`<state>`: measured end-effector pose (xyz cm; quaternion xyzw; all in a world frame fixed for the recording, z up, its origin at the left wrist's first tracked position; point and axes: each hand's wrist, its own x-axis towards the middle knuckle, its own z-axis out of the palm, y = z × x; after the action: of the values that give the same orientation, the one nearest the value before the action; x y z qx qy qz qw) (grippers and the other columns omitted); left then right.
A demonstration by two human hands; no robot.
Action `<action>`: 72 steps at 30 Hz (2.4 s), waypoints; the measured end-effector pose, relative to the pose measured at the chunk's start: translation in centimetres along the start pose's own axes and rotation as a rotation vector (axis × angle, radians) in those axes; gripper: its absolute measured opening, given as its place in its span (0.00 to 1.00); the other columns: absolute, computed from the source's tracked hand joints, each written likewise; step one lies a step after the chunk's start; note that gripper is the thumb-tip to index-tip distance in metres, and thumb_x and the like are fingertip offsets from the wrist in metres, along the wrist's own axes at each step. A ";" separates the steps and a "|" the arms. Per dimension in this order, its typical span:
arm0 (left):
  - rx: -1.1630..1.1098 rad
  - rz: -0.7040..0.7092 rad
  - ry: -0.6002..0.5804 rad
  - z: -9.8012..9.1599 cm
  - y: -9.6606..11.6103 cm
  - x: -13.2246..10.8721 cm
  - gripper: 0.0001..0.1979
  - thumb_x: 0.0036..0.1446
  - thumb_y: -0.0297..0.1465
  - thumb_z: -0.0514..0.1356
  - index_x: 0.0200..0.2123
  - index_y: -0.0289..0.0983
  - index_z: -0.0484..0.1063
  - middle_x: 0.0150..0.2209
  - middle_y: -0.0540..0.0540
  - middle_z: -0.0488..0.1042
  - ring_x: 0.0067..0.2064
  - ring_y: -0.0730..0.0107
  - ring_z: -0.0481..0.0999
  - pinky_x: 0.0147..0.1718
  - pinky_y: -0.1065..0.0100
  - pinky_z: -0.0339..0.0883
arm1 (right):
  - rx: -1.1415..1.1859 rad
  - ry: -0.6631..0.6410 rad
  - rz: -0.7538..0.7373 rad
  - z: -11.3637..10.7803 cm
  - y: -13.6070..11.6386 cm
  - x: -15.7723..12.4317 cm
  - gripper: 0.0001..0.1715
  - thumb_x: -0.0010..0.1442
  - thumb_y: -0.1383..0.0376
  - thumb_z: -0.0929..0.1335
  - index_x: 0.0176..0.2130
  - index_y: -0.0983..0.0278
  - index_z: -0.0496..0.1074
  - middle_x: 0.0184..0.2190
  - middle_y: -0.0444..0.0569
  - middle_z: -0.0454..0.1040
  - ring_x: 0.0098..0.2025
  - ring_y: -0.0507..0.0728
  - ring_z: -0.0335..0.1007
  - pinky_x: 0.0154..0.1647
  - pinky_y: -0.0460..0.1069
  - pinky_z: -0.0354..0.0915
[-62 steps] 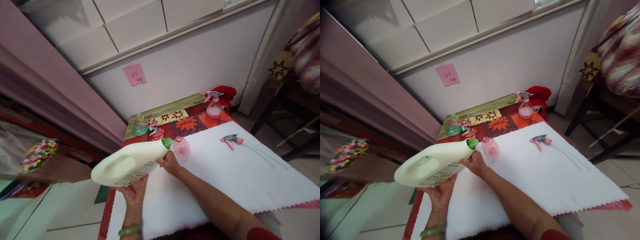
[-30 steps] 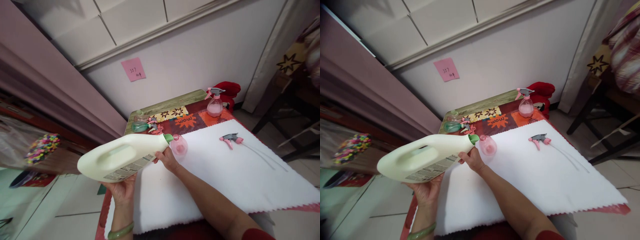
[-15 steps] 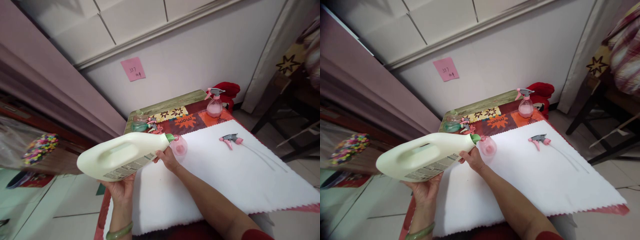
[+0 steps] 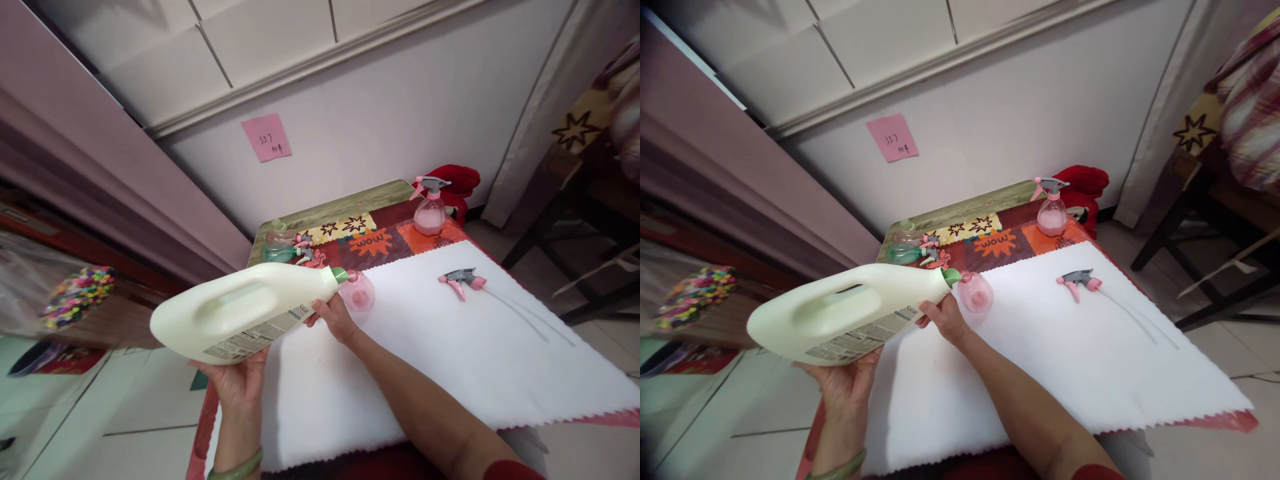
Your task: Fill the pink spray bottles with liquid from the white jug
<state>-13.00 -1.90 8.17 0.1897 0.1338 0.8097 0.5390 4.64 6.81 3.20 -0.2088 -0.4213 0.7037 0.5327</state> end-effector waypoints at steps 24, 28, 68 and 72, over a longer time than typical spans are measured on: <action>0.035 0.060 0.093 2.3 0.2 -0.2 0.36 0.61 0.55 0.60 0.70 0.60 0.58 0.72 0.48 0.61 0.72 0.49 0.59 0.64 0.46 0.63 | 0.039 -0.059 -0.017 -0.1 0.1 0.2 0.38 0.53 0.39 0.75 0.43 0.69 0.75 0.26 0.50 0.78 0.26 0.57 0.77 0.26 0.51 0.76; 0.069 0.064 0.095 2.5 0.2 -0.1 0.36 0.61 0.55 0.60 0.70 0.60 0.59 0.72 0.49 0.61 0.72 0.48 0.59 0.65 0.46 0.63 | 0.029 -0.062 -0.026 -0.1 -0.3 0.2 0.37 0.53 0.38 0.74 0.40 0.69 0.75 0.24 0.49 0.77 0.25 0.56 0.76 0.26 0.51 0.76; 0.223 0.111 0.132 2.6 0.3 0.1 0.37 0.59 0.58 0.60 0.69 0.59 0.60 0.71 0.49 0.63 0.72 0.50 0.60 0.64 0.47 0.64 | 0.042 -0.049 -0.004 0.0 -0.5 0.0 0.37 0.53 0.37 0.74 0.41 0.68 0.74 0.25 0.48 0.76 0.26 0.56 0.75 0.29 0.53 0.76; 0.232 0.106 0.123 2.8 0.3 0.0 0.36 0.60 0.57 0.59 0.69 0.58 0.60 0.71 0.49 0.63 0.72 0.51 0.60 0.64 0.48 0.64 | 0.026 -0.051 -0.007 0.0 -0.3 0.1 0.38 0.54 0.37 0.73 0.42 0.68 0.74 0.26 0.49 0.77 0.26 0.57 0.75 0.29 0.54 0.76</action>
<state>-11.96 -1.93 10.79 0.2075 0.2488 0.8264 0.4606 4.78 6.91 3.45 -0.1822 -0.4264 0.7122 0.5270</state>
